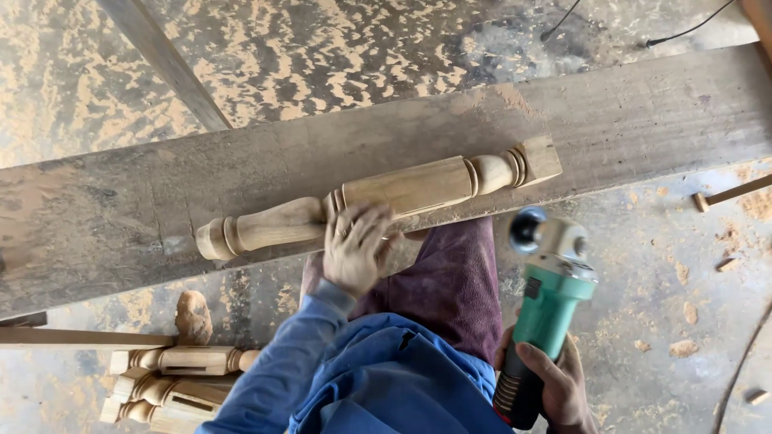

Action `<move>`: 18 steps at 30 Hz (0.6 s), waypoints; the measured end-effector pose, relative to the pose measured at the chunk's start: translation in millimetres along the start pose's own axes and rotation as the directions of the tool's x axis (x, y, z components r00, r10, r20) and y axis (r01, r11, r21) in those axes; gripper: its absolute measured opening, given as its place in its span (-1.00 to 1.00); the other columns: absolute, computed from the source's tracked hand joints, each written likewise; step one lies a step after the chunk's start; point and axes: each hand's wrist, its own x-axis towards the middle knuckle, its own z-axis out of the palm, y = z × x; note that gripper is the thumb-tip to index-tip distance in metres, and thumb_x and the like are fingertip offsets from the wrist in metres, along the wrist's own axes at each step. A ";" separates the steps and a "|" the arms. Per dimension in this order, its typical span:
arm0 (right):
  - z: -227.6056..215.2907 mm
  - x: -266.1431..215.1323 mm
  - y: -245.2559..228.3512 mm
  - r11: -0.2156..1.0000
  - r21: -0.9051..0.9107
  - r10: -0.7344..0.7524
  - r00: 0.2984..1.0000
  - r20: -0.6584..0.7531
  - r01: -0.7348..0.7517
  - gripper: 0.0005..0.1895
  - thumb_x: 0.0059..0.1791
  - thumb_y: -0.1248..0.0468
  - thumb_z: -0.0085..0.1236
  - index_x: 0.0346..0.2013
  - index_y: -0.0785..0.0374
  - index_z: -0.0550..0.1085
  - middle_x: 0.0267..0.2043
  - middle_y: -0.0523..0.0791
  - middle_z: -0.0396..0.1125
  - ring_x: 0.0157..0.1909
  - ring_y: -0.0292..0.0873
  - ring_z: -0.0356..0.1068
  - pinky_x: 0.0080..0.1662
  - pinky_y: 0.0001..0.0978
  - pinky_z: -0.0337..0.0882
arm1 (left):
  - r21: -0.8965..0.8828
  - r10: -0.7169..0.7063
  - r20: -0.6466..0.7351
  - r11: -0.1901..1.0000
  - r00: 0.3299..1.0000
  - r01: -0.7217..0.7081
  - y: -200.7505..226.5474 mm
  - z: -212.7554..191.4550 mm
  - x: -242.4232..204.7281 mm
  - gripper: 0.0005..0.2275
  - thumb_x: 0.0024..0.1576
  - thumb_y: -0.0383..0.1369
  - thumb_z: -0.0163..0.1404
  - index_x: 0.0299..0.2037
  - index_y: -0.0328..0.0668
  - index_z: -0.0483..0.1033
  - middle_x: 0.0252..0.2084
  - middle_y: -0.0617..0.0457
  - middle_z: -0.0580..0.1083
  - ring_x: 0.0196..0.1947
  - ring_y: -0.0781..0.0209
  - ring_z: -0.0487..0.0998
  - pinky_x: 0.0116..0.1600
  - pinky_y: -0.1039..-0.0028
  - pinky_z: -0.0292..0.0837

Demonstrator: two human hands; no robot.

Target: Sanding decorative wooden furniture legs using an angle grinder with a sanding disc.

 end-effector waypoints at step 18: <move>50.7 55.1 -29.7 0.926 -0.297 0.219 0.972 -0.084 -0.235 -0.44 0.14 -0.03 -0.18 0.16 0.39 0.40 -0.29 0.01 0.45 -0.43 -0.15 0.45 -0.36 -0.34 0.45 | -0.514 -0.110 0.781 -0.674 0.615 0.531 135.3 -1.3 41.0 -0.64 0.18 -0.17 0.17 -0.05 -0.37 0.53 -0.17 -0.03 0.55 -0.21 0.23 0.57 -0.08 0.39 0.52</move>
